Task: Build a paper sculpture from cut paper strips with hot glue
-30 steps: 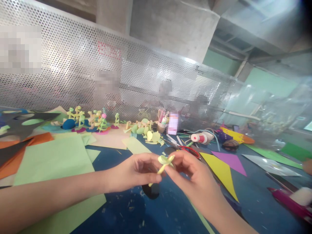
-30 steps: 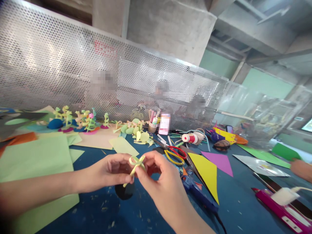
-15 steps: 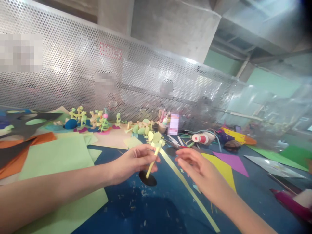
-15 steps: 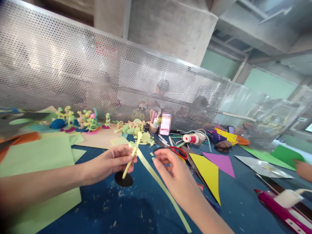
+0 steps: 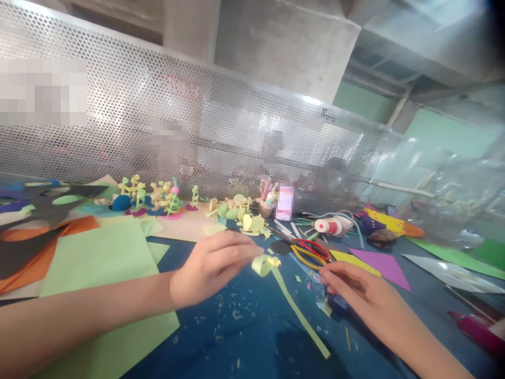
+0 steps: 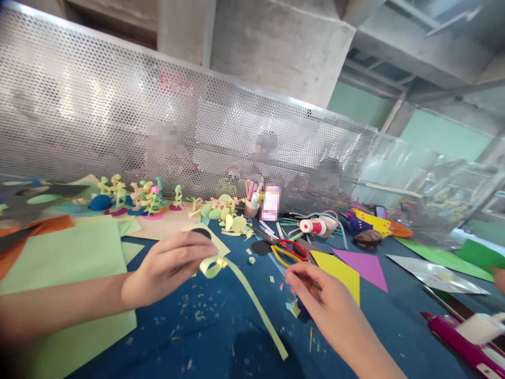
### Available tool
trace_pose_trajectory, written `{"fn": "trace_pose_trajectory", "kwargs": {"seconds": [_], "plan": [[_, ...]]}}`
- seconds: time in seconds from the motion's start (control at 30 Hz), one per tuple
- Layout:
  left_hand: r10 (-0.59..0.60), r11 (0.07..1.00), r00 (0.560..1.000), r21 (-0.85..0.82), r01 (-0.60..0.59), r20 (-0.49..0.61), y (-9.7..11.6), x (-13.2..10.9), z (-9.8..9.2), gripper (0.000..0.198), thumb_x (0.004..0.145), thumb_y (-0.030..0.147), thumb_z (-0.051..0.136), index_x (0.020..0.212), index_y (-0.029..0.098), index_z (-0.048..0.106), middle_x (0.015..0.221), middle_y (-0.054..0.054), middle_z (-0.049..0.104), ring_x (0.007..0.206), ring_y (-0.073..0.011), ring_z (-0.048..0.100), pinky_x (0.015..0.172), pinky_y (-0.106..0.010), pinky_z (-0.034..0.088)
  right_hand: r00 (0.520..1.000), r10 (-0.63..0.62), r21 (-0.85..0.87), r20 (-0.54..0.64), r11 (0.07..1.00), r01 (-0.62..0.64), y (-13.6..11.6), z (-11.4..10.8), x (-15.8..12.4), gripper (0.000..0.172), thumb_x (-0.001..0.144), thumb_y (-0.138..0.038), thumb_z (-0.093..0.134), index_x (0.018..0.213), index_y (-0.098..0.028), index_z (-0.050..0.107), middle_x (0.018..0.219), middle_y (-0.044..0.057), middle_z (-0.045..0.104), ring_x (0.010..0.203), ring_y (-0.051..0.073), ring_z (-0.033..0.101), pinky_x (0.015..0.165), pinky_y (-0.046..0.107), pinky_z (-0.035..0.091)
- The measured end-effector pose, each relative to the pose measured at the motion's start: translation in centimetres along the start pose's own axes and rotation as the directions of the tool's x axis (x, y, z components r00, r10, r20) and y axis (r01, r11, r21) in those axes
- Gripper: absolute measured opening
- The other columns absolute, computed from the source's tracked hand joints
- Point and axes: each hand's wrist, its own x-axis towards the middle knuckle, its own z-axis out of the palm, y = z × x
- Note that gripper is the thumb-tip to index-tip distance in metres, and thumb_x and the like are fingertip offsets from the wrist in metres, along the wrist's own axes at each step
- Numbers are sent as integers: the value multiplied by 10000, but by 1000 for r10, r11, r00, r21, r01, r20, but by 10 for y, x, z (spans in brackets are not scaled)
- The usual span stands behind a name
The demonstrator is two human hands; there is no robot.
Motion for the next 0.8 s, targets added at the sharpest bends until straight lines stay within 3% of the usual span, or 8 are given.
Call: {"fn": "trace_pose_trajectory", "kwargs": {"seconds": [0.13,0.3,0.4,0.47,0.57,0.63,0.7,0.8], "plan": [[193,967,978,152,-203,80,3,-2,-5,363,766,54,569,1110,168,559,984,-89,643,919,-174,597,799,-294,500,999,-21,9,37,1000,21,-6,4,-3,289,795,-463,486,881,-219,616,823,45,685,749,186,656,668,234,533],[218,932,964,260,-252,152,4,-3,-7,352,794,99,549,1139,173,539,1012,-90,659,911,-186,612,782,-301,506,996,-69,-29,51,997,71,-15,14,-7,234,815,-429,475,882,-240,596,840,29,679,756,175,653,697,252,527],[82,983,986,153,-105,148,5,-4,-3,333,810,105,528,1130,194,537,1029,-86,651,893,-176,616,773,-297,499,996,-85,-64,40,994,88,-19,19,-9,208,817,-410,478,871,-249,597,815,16,681,742,172,652,675,253,528],[-173,982,977,-55,181,128,5,-3,3,254,825,146,520,1072,197,553,958,-76,655,831,-161,624,717,-279,505,993,-114,-87,39,989,117,-20,21,-10,204,821,-399,472,844,-243,602,766,13,677,694,169,649,641,255,529],[-562,629,773,-455,631,295,5,1,11,140,836,255,521,958,188,541,770,-33,637,700,-144,629,622,-256,503,987,-156,-102,46,982,159,-21,25,-8,200,828,-377,464,810,-237,606,713,6,669,639,158,639,615,254,524],[-629,321,656,-630,707,416,5,3,15,120,815,277,557,882,182,527,793,-15,613,701,-136,631,664,-272,504,985,-168,-97,49,980,173,-22,29,-5,198,833,-366,460,807,-235,607,718,6,668,645,154,637,618,254,522],[-633,121,607,-713,691,481,4,3,17,125,792,264,592,844,173,525,874,-10,588,730,-131,631,721,-294,500,982,-188,-91,5,978,188,-25,33,-1,192,827,-370,474,836,-232,607,792,22,672,685,160,639,638,266,525],[-609,4,577,-725,689,545,3,0,19,125,787,251,603,846,162,538,899,-16,582,754,-135,630,769,-320,490,971,-223,-78,-83,973,217,-33,40,5,228,809,-386,509,959,-237,595,986,49,651,788,176,637,706,305,527]]}}
